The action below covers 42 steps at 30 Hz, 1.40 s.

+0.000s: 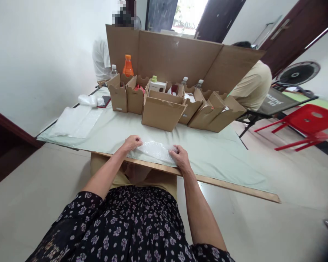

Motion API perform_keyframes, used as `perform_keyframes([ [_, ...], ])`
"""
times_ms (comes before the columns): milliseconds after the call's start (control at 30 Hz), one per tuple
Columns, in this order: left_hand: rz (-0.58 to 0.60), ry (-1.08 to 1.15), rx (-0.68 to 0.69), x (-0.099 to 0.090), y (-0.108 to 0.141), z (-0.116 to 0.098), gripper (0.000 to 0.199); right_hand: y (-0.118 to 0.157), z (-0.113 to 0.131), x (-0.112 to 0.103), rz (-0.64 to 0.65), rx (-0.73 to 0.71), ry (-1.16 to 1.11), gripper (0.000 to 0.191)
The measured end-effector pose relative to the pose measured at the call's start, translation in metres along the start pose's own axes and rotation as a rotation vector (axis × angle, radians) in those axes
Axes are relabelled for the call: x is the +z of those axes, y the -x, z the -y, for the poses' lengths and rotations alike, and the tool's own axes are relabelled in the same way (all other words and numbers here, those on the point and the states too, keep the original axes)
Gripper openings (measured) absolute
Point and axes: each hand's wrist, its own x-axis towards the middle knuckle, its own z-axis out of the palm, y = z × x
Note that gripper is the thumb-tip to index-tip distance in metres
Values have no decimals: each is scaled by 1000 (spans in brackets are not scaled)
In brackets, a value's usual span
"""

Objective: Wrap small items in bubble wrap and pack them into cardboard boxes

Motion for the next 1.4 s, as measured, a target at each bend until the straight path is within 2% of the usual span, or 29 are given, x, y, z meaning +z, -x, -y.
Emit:
perform_keyframes([
  [167, -27, -4, 51, 2, 6, 5, 11, 5, 0, -2, 9, -30, -5, 31],
  [300, -52, 3, 75, 5, 6, 10, 11, 10, 1, -2, -4, -32, 2, 31],
  [500, -63, 35, 123, 9, 16, 17, 35, 13, -4, 0, -73, -21, 0, 27],
  [600, -45, 33, 158, 7, 23, 18, 34, 14, -6, 1, -106, -30, -3, 24],
  [733, -10, -28, 186, 5, 25, 15, 20, 16, -5, -2, -46, -4, -9, 24],
  [933, -19, -118, 194, 16, 29, 12, 18, 18, 8, -15, -16, 65, 0, 28],
  [1133, -55, -133, 316, 21, 50, 10, 20, 34, 18, -26, 216, 126, 157, 29],
  [1233, -24, -136, 386, 12, 53, 3, 21, 43, 15, -29, 260, 105, 166, 46],
  [1300, -1, -150, 460, 3, 50, -8, 22, 41, 16, -33, 252, 72, 122, 46],
  [1400, -68, -198, 655, -11, 34, -36, 24, 21, 29, -46, 90, -61, 63, 34],
])
